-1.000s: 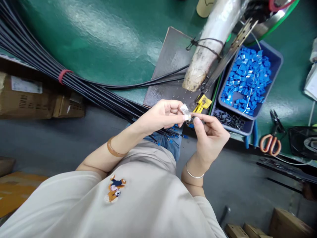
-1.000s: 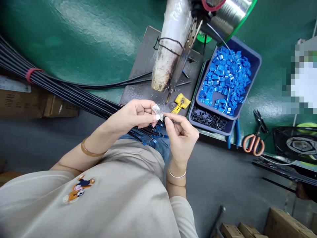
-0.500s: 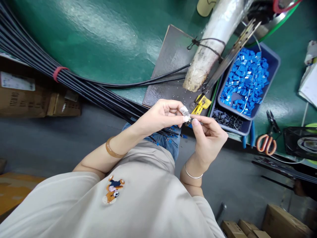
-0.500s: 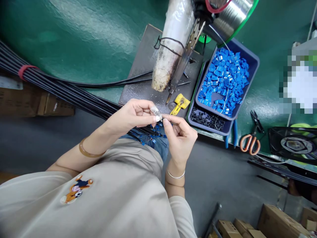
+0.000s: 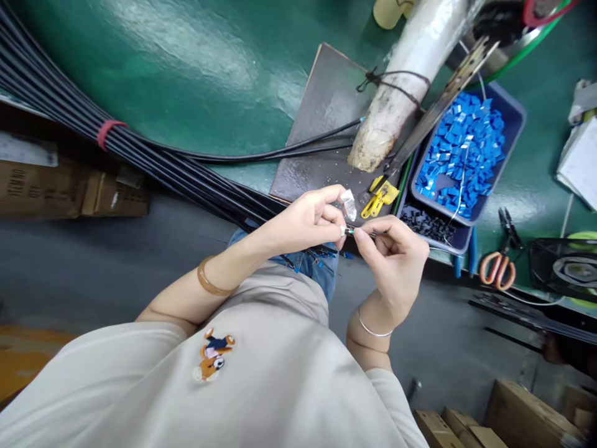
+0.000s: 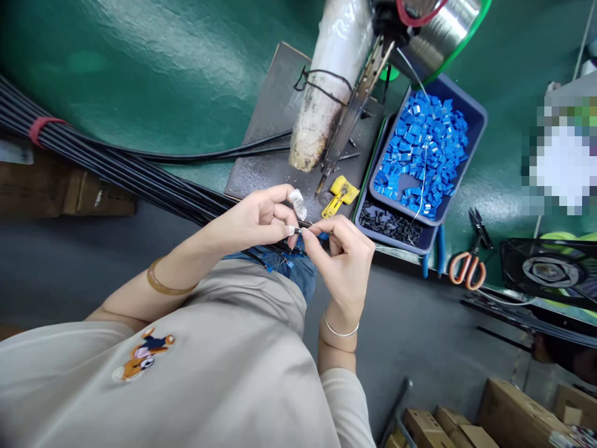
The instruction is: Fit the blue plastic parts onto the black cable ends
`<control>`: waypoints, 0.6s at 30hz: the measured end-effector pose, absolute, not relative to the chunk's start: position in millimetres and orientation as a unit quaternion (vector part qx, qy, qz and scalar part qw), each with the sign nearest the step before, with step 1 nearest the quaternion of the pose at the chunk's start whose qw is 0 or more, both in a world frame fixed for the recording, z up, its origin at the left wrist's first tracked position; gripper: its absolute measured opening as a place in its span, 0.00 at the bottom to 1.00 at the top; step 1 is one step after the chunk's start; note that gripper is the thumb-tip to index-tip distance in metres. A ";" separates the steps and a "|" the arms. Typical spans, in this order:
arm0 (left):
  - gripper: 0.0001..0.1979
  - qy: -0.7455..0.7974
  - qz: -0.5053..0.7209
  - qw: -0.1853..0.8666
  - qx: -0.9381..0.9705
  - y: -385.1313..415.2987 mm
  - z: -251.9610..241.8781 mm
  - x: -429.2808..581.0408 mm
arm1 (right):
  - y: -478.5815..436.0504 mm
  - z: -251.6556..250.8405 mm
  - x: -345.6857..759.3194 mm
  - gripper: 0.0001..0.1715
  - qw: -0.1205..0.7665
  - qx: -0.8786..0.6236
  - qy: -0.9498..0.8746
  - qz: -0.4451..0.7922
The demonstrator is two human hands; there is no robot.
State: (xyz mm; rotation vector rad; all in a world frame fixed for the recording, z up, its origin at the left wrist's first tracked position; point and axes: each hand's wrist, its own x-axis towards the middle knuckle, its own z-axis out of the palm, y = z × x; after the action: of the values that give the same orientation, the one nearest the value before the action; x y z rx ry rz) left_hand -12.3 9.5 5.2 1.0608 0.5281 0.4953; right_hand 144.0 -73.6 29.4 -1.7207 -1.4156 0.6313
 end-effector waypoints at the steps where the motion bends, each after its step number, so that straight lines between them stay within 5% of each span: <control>1: 0.11 0.244 0.235 0.802 0.492 9.3 4.9 -12.1 | -73.5 29.9 143.8 0.06 0.400 -0.679 -0.563 0.247; 9: 0.12 0.228 0.233 0.812 0.484 8.3 1.4 -11.5 | -73.5 34.4 143.5 0.06 0.367 -0.664 -0.604 0.244; 18: 0.06 0.243 0.257 0.782 0.513 10.4 5.9 -11.9 | -75.2 28.6 147.1 0.01 0.488 -0.674 -0.525 0.177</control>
State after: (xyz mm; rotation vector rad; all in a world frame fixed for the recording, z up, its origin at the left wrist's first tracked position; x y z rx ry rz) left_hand -11.9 10.4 5.9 1.1080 0.5239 0.5548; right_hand 147.1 -75.2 28.6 -1.6396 -1.2769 0.4303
